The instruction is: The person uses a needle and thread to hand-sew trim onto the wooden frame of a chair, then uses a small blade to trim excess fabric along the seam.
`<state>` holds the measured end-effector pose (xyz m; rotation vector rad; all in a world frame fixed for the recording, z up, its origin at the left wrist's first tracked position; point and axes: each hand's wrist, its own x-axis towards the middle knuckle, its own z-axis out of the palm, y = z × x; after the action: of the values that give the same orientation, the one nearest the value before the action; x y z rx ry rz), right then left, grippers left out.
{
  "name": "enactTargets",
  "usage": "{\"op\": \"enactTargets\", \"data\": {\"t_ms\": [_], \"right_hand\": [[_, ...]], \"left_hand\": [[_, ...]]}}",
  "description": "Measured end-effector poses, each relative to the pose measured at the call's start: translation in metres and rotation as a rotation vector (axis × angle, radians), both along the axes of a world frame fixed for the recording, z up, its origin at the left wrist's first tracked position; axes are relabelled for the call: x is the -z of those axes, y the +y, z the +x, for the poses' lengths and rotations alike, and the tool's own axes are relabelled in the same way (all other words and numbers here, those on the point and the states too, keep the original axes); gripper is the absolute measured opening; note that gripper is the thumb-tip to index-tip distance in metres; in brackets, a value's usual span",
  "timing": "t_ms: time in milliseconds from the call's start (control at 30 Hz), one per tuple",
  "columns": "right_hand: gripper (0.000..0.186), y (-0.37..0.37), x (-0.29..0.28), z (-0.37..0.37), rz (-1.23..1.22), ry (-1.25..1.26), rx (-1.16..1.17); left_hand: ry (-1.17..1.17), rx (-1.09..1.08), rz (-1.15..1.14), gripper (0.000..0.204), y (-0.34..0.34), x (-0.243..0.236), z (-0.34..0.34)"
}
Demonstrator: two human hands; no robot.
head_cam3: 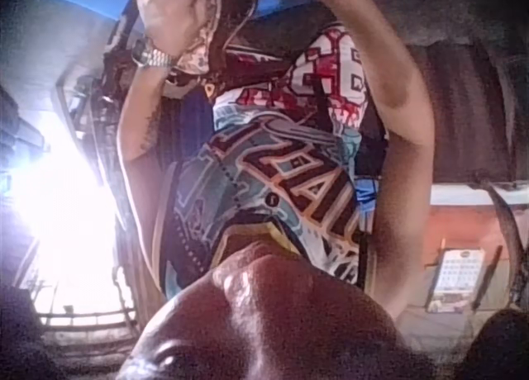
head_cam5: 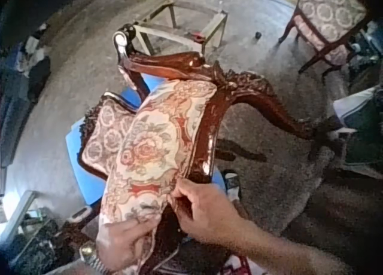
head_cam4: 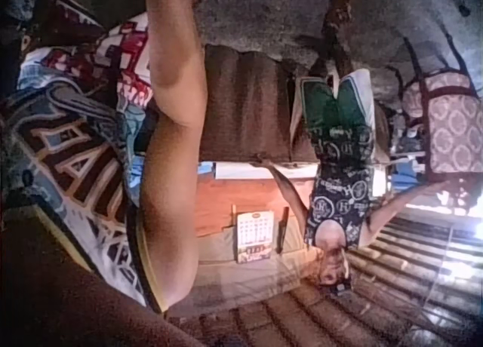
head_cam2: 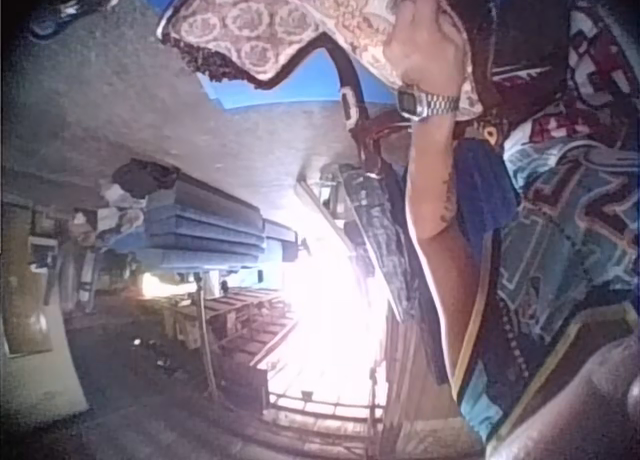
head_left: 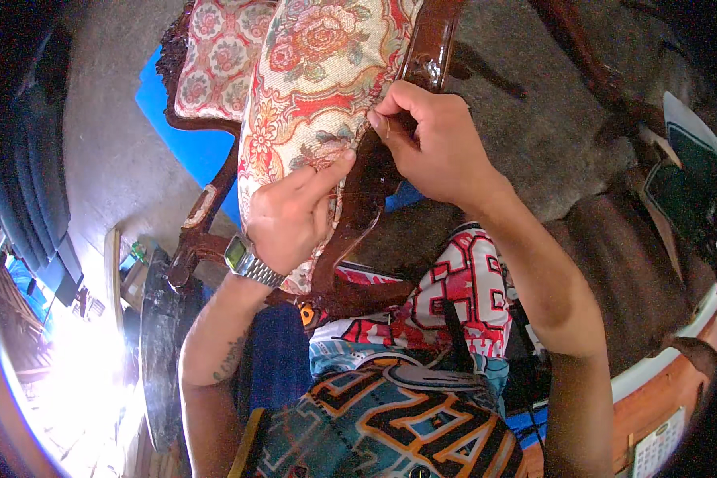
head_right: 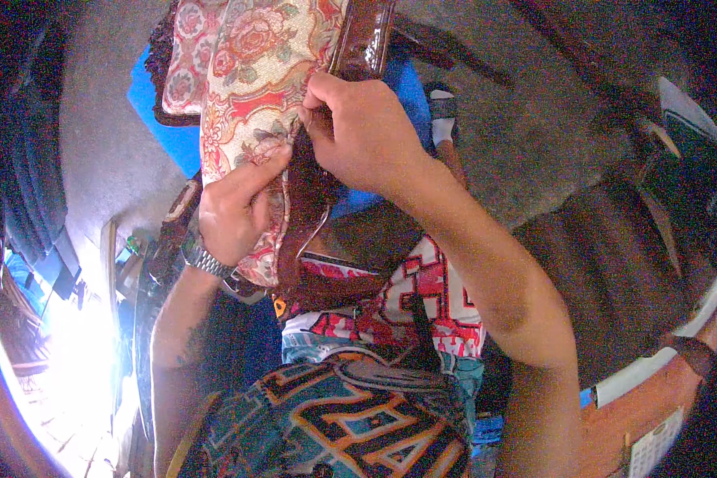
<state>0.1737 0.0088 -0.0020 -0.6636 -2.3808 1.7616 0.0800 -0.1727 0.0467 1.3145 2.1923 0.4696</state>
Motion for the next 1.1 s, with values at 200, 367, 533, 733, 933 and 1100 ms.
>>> {"op": "enactTargets", "data": {"t_ms": [200,367,533,733,933,1100], "right_hand": [[0.014,-0.002,-0.005,0.000,0.125,0.063,-0.019],[0.016,0.002,-0.002,-0.001,0.371,0.220,-0.085],[0.013,-0.002,0.003,0.002,0.188,0.103,-0.062],[0.010,-0.009,-0.006,0.002,0.308,0.137,-0.009],[0.010,0.001,0.001,-0.001,0.493,0.238,-0.011],[0.011,0.000,0.008,-0.002,0.359,0.269,-0.082]], "left_hand": [[-0.013,-0.024,0.002,0.046,0.000,0.001,0.000],[-0.004,-0.020,0.014,0.046,0.001,-0.001,0.001],[0.023,0.002,-0.006,0.045,-0.003,-0.002,0.003],[0.013,-0.022,0.023,0.045,-0.004,-0.001,0.004],[0.021,-0.016,0.033,0.044,-0.003,-0.001,0.005],[0.031,-0.015,0.009,0.040,-0.007,-0.002,0.006]]}}
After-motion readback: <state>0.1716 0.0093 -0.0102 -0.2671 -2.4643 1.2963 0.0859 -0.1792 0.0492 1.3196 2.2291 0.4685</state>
